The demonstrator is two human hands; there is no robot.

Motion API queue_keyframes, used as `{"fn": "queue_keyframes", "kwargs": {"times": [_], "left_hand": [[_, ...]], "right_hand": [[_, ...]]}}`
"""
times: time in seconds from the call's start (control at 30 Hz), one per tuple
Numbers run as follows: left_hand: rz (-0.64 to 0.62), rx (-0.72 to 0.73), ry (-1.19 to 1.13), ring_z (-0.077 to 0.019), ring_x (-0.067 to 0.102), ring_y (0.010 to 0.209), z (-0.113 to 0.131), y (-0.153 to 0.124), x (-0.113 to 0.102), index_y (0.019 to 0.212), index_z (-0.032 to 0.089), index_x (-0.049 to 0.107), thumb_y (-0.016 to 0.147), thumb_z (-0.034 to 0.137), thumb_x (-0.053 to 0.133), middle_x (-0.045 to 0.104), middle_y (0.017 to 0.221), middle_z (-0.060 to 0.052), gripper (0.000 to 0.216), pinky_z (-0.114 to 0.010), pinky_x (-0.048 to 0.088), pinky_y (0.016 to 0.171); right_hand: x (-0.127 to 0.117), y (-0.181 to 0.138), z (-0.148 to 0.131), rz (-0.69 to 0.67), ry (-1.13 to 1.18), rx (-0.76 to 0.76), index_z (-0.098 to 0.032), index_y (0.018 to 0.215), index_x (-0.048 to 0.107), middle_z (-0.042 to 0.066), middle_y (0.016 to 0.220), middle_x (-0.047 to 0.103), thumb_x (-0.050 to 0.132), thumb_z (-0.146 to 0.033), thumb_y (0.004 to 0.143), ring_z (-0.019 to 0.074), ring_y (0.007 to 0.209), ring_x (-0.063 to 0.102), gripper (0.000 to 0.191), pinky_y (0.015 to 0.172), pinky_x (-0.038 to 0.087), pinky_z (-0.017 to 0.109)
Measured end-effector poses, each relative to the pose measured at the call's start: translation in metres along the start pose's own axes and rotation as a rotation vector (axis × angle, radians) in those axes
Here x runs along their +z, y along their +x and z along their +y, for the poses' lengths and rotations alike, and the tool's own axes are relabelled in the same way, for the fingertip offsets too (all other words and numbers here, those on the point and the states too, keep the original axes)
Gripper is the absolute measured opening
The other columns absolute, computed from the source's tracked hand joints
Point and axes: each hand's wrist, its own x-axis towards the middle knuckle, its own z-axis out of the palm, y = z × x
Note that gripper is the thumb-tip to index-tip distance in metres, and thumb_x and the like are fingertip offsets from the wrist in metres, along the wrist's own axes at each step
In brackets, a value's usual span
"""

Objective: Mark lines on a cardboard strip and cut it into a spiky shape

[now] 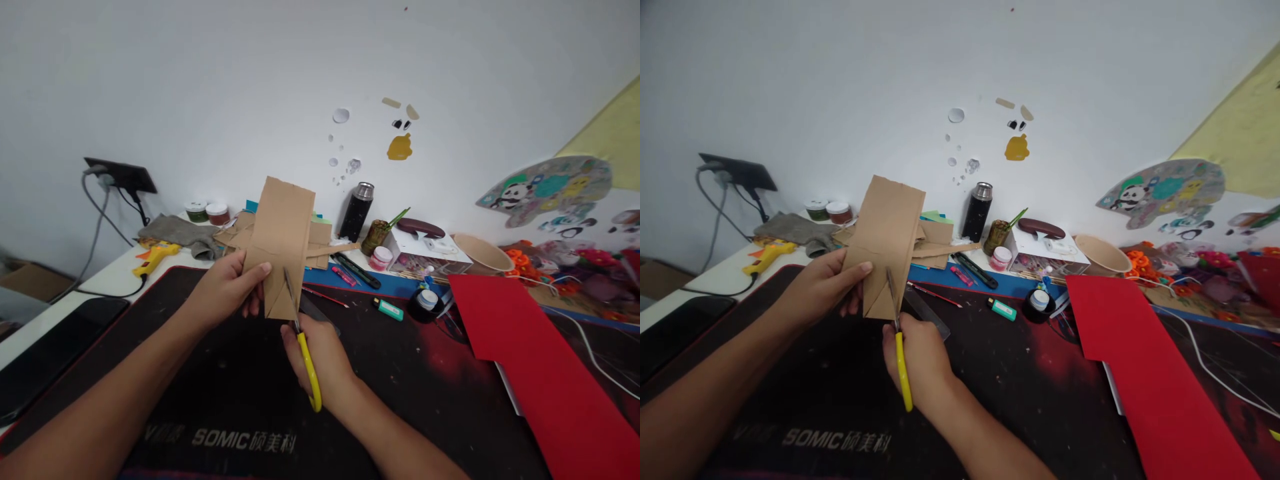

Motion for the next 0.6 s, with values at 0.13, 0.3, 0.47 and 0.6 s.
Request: {"fn": "queue_keyframes", "kwargs": {"times": [0.13,0.3,0.47,0.6], "left_hand": [[-0.003,0.001,-0.013,-0.0144,0.061,0.039,0.0002,0.0004,0.0004,0.084,0.026,0.051,0.096,0.048,0.072,0.064,0.055,0.004,0.033,-0.021,0.043,0.034],[-0.007,0.014,-0.023,-0.0147,0.062,0.040,-0.0013,0.0017,0.0014,0.083,0.025,0.052,0.095,0.049,0.073,0.065,0.054,0.004,0.035,-0.020,0.043,0.034],[-0.003,0.004,-0.034,-0.0145,0.062,0.039,-0.0007,0.0017,0.0023,0.082,0.025,0.051,0.093,0.050,0.074,0.064,0.054,0.005,0.036,-0.020,0.042,0.033],[0.004,0.009,-0.024,-0.0151,0.062,0.039,0.0000,0.0022,0.0031,0.085,0.025,0.052,0.092,0.051,0.074,0.064,0.054,0.005,0.035,-0.021,0.043,0.034]], "right_hand": [[-0.0019,0.0001,-0.0011,-0.009,-0.018,0.019,-0.018,0.088,0.073,0.006,0.081,0.075,0.062,-0.022,0.108,0.0193,0.070,0.068,0.022,0.067,0.044,0.026],[-0.0032,0.0004,-0.0015,-0.005,-0.042,0.008,-0.019,0.088,0.073,0.005,0.079,0.073,0.063,-0.024,0.107,0.0188,0.069,0.065,0.022,0.066,0.043,0.026],[-0.0061,-0.0007,-0.0044,-0.014,-0.017,0.011,-0.018,0.088,0.073,0.005,0.079,0.074,0.060,-0.023,0.108,0.0185,0.069,0.065,0.024,0.067,0.045,0.026],[-0.0038,-0.0008,-0.0034,-0.001,-0.005,0.025,-0.018,0.088,0.072,0.005,0.079,0.074,0.062,-0.026,0.107,0.0187,0.069,0.067,0.023,0.065,0.043,0.025]]}}
